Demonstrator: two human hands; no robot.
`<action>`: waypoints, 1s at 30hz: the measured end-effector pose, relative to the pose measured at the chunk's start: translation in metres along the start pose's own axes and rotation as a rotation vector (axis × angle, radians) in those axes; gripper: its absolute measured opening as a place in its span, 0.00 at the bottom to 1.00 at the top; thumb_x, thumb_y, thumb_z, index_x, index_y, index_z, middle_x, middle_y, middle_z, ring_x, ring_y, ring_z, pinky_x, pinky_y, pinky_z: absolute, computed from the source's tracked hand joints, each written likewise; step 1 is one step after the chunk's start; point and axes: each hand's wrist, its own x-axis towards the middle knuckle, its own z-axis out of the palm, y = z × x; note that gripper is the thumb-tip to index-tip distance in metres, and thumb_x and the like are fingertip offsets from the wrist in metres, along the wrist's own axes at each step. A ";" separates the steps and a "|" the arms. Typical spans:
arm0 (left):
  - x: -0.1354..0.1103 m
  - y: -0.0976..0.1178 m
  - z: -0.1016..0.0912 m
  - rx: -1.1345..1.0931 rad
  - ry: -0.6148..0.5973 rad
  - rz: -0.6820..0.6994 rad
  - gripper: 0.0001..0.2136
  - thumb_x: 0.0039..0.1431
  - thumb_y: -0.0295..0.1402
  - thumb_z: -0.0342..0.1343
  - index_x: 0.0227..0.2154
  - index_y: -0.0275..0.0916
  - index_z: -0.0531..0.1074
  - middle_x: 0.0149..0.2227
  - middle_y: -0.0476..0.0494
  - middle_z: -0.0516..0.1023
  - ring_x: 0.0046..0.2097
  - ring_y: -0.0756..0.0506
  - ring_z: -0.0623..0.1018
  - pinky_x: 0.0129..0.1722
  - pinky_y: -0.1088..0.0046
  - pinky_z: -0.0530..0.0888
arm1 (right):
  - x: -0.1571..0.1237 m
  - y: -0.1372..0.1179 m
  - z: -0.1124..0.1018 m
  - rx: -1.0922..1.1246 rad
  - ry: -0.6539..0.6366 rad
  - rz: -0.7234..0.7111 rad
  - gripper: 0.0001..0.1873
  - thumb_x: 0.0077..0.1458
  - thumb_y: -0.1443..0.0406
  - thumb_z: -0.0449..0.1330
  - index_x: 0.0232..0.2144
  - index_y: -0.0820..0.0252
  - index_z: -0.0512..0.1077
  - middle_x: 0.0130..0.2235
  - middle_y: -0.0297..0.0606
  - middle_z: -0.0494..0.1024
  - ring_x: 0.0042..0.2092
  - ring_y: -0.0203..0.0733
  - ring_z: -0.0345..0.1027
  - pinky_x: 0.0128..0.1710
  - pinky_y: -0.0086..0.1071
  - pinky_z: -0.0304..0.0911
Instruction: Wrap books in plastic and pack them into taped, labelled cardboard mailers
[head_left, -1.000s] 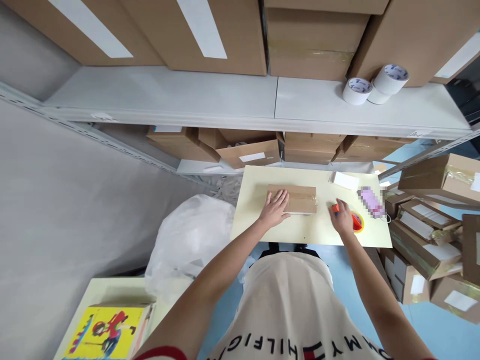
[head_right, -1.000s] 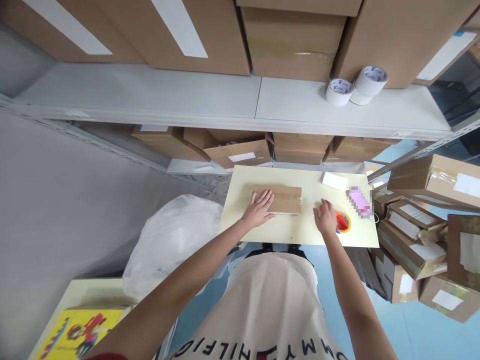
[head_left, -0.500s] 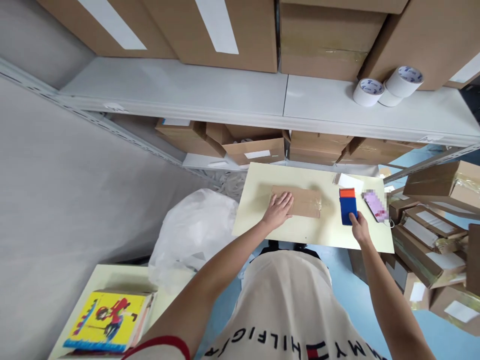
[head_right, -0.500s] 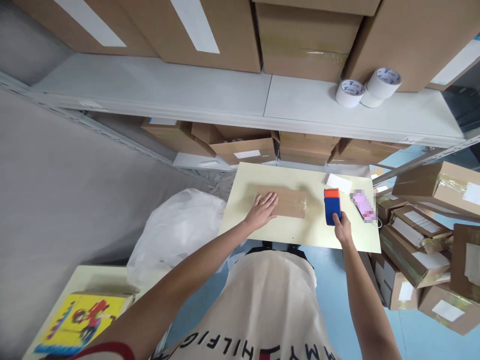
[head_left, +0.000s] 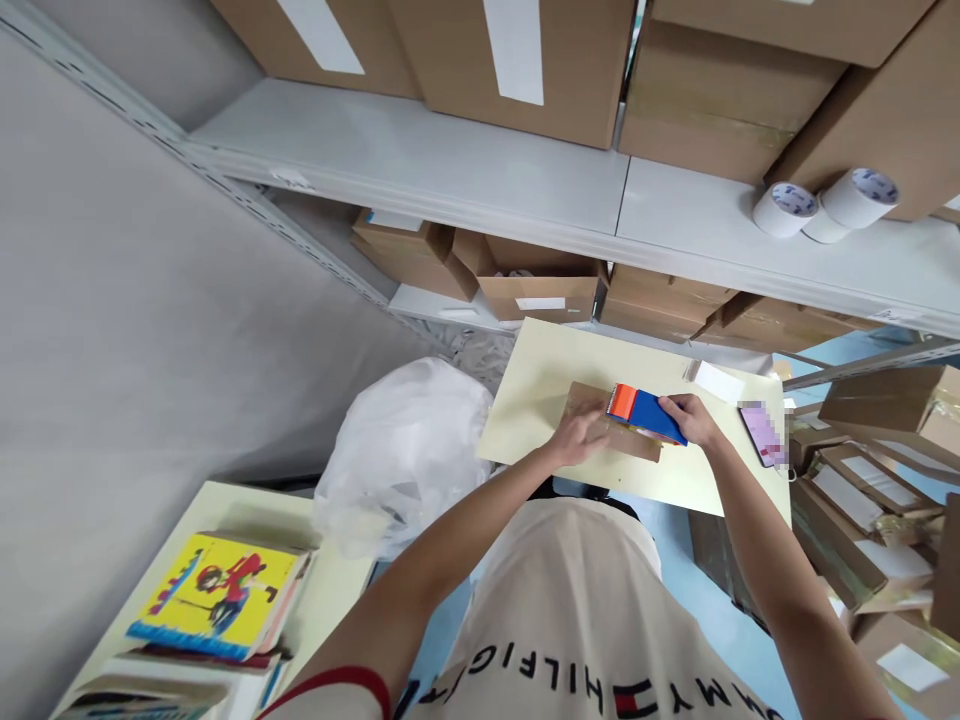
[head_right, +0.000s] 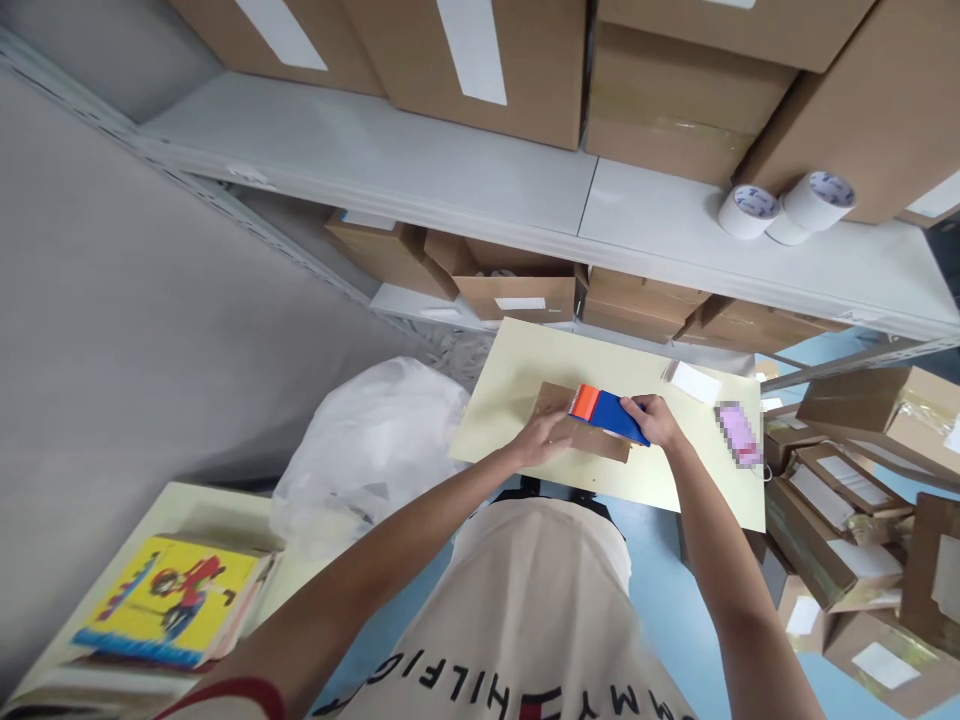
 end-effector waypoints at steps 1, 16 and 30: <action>0.004 0.001 -0.001 -0.192 0.044 -0.075 0.24 0.60 0.39 0.54 0.60 0.41 0.66 0.62 0.37 0.68 0.64 0.36 0.67 0.63 0.51 0.62 | 0.000 0.002 -0.001 0.010 -0.007 -0.003 0.36 0.46 0.32 0.50 0.13 0.57 0.57 0.16 0.29 0.55 0.21 0.32 0.48 0.20 0.29 0.47; 0.026 -0.001 -0.038 -0.696 0.223 -0.530 0.08 0.53 0.35 0.64 0.28 0.34 0.77 0.27 0.44 0.82 0.29 0.48 0.80 0.36 0.69 0.78 | -0.015 -0.005 -0.008 -0.214 0.029 -0.029 0.35 0.51 0.35 0.47 0.12 0.56 0.58 0.16 0.31 0.59 0.21 0.34 0.51 0.22 0.31 0.51; -0.004 -0.071 -0.038 0.123 0.266 -0.372 0.10 0.61 0.35 0.53 0.28 0.40 0.76 0.31 0.44 0.80 0.39 0.44 0.79 0.42 0.69 0.73 | -0.018 -0.011 -0.005 -0.389 0.052 -0.043 0.34 0.54 0.37 0.45 0.11 0.54 0.55 0.14 0.34 0.61 0.19 0.37 0.54 0.24 0.33 0.53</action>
